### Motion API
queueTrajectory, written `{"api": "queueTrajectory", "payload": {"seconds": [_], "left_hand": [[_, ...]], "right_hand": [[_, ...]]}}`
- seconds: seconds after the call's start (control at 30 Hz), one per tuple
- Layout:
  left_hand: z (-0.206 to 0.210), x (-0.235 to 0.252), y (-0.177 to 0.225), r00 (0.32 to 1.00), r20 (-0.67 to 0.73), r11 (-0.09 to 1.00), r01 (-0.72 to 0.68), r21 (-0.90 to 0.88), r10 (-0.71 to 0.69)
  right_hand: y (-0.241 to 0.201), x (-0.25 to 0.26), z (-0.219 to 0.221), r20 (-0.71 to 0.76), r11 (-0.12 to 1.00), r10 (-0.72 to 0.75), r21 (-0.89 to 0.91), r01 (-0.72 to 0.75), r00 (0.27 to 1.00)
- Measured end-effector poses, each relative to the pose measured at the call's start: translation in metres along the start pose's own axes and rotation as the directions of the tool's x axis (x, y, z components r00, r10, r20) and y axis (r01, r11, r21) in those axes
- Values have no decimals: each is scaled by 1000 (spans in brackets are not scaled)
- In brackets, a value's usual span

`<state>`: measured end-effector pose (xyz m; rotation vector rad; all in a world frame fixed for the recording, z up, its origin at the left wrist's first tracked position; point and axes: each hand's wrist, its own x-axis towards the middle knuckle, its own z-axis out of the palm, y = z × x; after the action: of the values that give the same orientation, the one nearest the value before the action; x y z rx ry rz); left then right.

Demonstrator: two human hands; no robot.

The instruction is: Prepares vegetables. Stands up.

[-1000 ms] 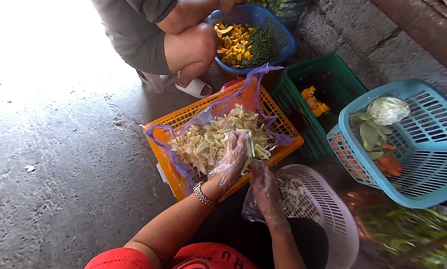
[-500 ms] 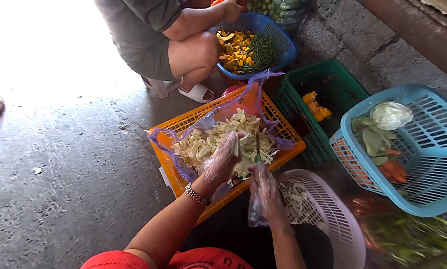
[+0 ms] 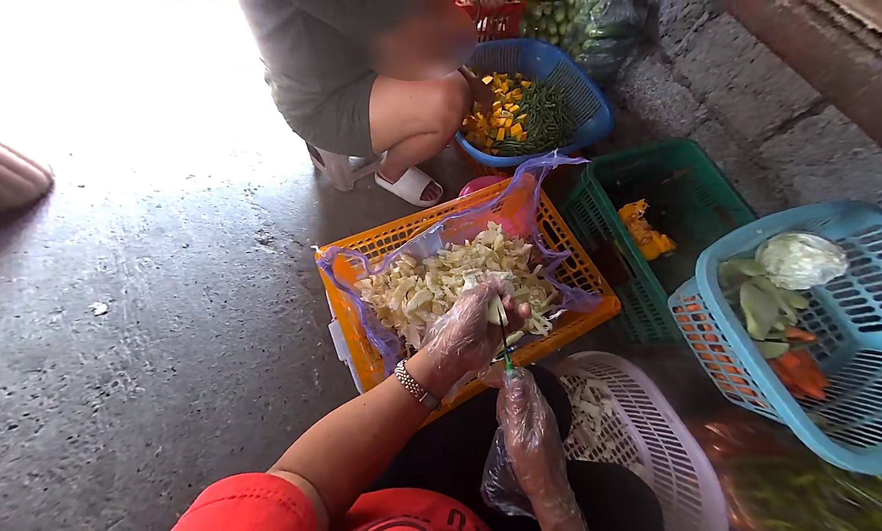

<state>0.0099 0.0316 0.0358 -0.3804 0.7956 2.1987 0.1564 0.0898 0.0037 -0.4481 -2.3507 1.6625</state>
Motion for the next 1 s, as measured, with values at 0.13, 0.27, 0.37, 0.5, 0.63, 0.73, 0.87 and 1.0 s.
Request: {"api": "queueTrajectory", "payload": {"seconds": [0.13,0.27,0.37,0.5,0.63,0.73,0.87,1.0], "left_hand": [[1,-1,-1,1000,-23,999,-4,43,5],[0,0,-3,997,0,994,-73,79,73],[0,1,-5,996,21,991,-91,94,90],[-1,2,-6,995,15,992,-96,83,95],[0,1,-6,997,4,994,-75,85,74],[2,0,-8,999,-3,994,-46,99,46],[3,-2,-15,999,14,994,-45,95,44],[-6,2,-19,986,148,989,-94,117,76]], "right_hand": [[2,1,3,-27,999,-36,2,36,999],[-1,-1,2,-48,999,-48,-10,47,998],[0,-2,1,-49,999,-35,-39,33,998],[1,-2,2,-41,999,-28,-30,27,999],[2,0,4,-67,999,-3,-47,0,998],[2,3,5,-61,998,44,-37,-46,997],[5,8,7,-75,996,72,-37,-75,995],[4,10,4,-50,994,101,-29,-102,994]]}}
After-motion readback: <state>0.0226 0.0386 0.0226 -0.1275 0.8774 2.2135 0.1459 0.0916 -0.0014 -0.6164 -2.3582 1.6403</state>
